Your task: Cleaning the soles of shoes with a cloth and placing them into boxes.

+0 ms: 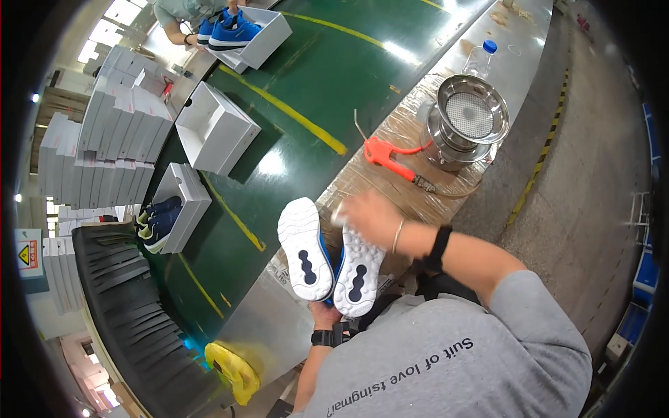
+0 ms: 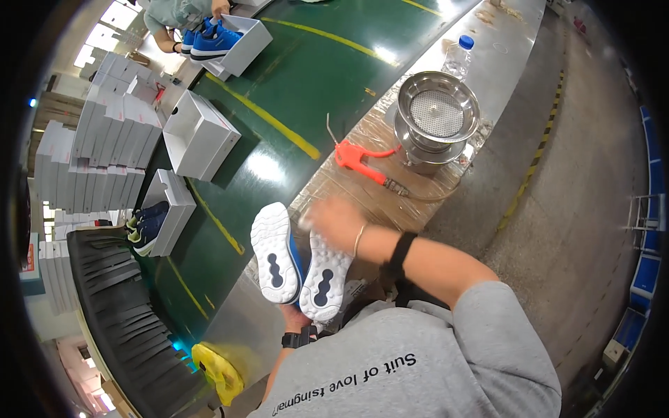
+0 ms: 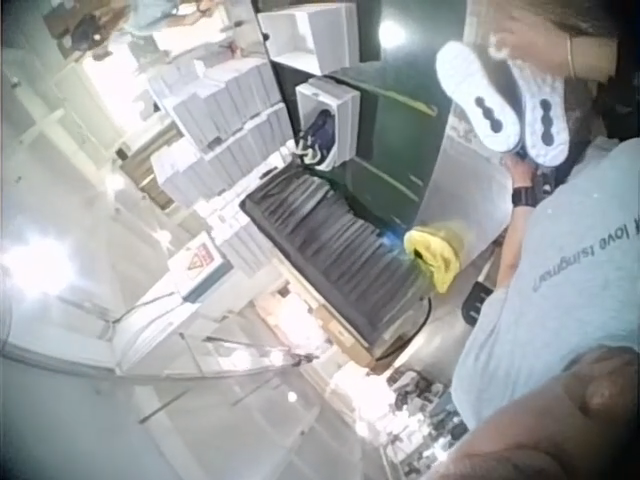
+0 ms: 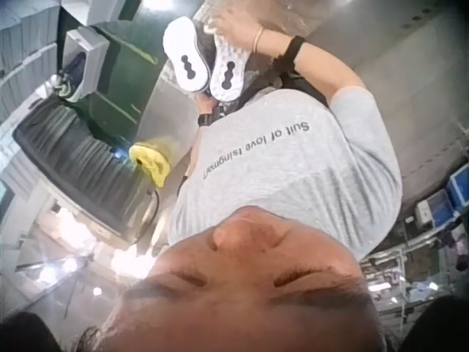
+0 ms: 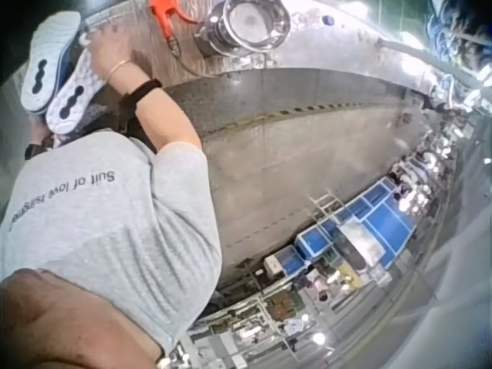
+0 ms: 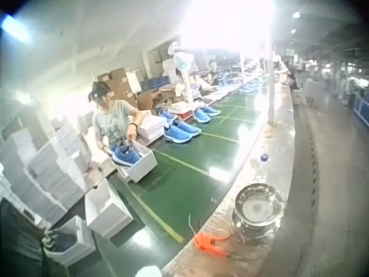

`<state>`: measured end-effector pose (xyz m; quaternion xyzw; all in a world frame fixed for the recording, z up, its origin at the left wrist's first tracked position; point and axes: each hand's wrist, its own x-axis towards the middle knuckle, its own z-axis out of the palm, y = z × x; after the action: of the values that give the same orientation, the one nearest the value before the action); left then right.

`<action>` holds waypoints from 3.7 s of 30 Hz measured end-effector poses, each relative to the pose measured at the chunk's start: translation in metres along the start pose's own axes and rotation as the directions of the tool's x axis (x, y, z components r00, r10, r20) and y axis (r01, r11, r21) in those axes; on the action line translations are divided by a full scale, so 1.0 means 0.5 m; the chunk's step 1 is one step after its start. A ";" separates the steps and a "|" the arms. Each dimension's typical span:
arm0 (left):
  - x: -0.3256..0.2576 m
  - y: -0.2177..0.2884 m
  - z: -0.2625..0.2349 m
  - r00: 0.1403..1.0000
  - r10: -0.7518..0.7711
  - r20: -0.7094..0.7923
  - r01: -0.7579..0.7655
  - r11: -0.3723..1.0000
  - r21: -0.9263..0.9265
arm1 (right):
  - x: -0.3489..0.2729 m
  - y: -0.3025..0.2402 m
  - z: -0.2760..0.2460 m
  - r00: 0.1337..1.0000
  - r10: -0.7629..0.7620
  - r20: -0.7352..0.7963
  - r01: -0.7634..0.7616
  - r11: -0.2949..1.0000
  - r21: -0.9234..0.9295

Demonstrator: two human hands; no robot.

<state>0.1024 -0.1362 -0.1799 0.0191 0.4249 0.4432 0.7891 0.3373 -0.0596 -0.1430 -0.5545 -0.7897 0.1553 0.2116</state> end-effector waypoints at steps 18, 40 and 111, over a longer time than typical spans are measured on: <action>0.017 0.013 0.008 0.992 -0.011 -0.126 0.009 1.000 -0.017 | -0.148 0.058 0.033 0.967 -0.024 -0.255 0.060 0.990 0.131; -0.010 -0.009 -0.043 0.999 0.014 0.037 -0.014 1.000 -0.001 | 0.033 -0.170 -0.044 0.681 -0.728 0.074 0.676 0.665 0.319; 0.603 0.797 0.760 0.964 -0.050 0.262 0.060 -0.918 -0.393 | 0.121 0.084 -0.035 0.895 0.445 -0.025 -0.280 0.604 0.746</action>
<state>0.1656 0.4528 0.0277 -0.8175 -0.3431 0.3957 0.2395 0.3625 0.0115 -0.1382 -0.5866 -0.5060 0.4355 0.4584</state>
